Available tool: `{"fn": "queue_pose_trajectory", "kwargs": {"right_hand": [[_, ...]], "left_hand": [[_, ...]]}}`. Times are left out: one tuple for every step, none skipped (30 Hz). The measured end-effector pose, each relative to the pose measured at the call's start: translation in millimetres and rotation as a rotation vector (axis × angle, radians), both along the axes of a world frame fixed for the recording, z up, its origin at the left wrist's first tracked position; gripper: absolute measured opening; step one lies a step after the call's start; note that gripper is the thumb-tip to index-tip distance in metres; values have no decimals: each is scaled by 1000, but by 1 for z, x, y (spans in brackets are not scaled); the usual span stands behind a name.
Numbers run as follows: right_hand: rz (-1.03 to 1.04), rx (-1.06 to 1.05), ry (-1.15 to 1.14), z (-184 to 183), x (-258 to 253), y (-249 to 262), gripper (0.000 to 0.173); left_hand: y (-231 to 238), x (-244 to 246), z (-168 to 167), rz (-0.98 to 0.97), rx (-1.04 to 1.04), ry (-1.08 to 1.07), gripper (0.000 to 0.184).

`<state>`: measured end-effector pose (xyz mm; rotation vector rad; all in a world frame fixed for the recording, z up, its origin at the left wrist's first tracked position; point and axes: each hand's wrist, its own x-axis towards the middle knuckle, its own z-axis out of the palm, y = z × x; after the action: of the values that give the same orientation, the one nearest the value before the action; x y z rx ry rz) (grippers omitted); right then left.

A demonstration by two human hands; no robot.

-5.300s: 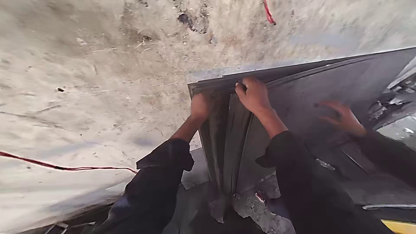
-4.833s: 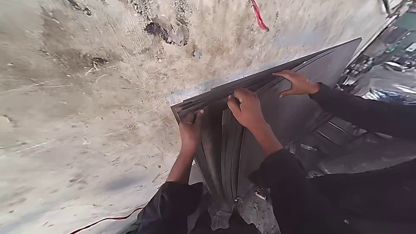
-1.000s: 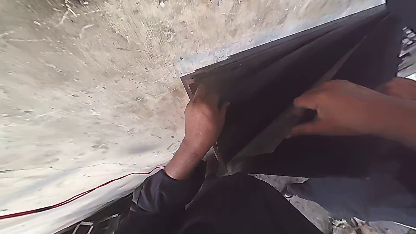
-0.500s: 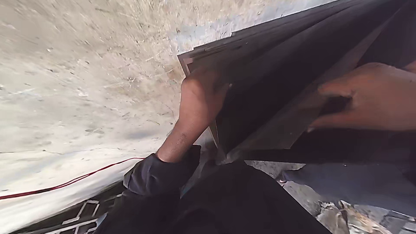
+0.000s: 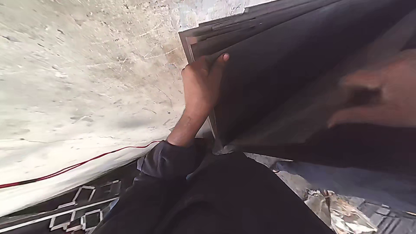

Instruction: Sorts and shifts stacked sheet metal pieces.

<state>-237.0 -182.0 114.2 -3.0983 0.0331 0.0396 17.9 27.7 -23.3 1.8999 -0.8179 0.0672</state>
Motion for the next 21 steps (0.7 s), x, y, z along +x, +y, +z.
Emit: {"fn": "queue_pose_trajectory", "kwargs": {"right_hand": [[16,-12,-9,0,7,-2,62],[28,-31,-5,1,15,-3,64],[34,-54,9,3,25,-4,67],[33,-75,27,5,34,-3,71],[24,-91,50,7,41,-3,74],[8,-98,87,7,47,-1,76],[-4,-107,137,9,54,2,78],[-21,-120,182,12,63,3,78],[-22,-134,207,16,71,4,78],[-1,-144,204,15,77,3,76],[21,-148,195,14,80,2,75],[37,-149,188,12,81,1,75],[45,-149,189,10,82,1,76],[55,-152,177,9,83,2,77],[58,-149,162,8,83,2,76],[60,-140,149,7,83,2,73],[75,-130,148,7,81,1,71],[113,-112,150,6,78,-4,68],[160,-95,149,5,76,-11,66],[191,-86,145,5,75,-17,65],[200,-92,148,6,76,-22,65]], "left_hand": [[7,0,4,42,80,-58,47],[20,-1,9,90,111,-124,50],[34,0,14,136,70,-196,47],[47,3,17,145,-32,-269,42],[55,3,20,80,-161,-299,38],[60,-5,21,-69,-259,-250,37],[61,-20,22,-270,-310,-121,39],[56,-37,22,-460,-315,9,43],[47,-53,21,-566,-283,82,46],[36,-70,17,-587,-264,119,45],[24,-85,12,-551,-269,164,40],[15,-97,9,-479,-285,217,40],[7,-105,10,-387,-316,262,45],[2,-110,10,-299,-345,286,48],[-2,-114,10,-226,-366,281,49],[-5,-116,8,-173,-388,256,49],[-8,-119,5,-128,-412,216,48],[-12,-123,0,-80,-443,169,45],[-16,-127,-5,-20,-463,134,44],[-20,-129,-5,38,-479,119,45],[-25,-130,-5,87,-491,122,46]]}}
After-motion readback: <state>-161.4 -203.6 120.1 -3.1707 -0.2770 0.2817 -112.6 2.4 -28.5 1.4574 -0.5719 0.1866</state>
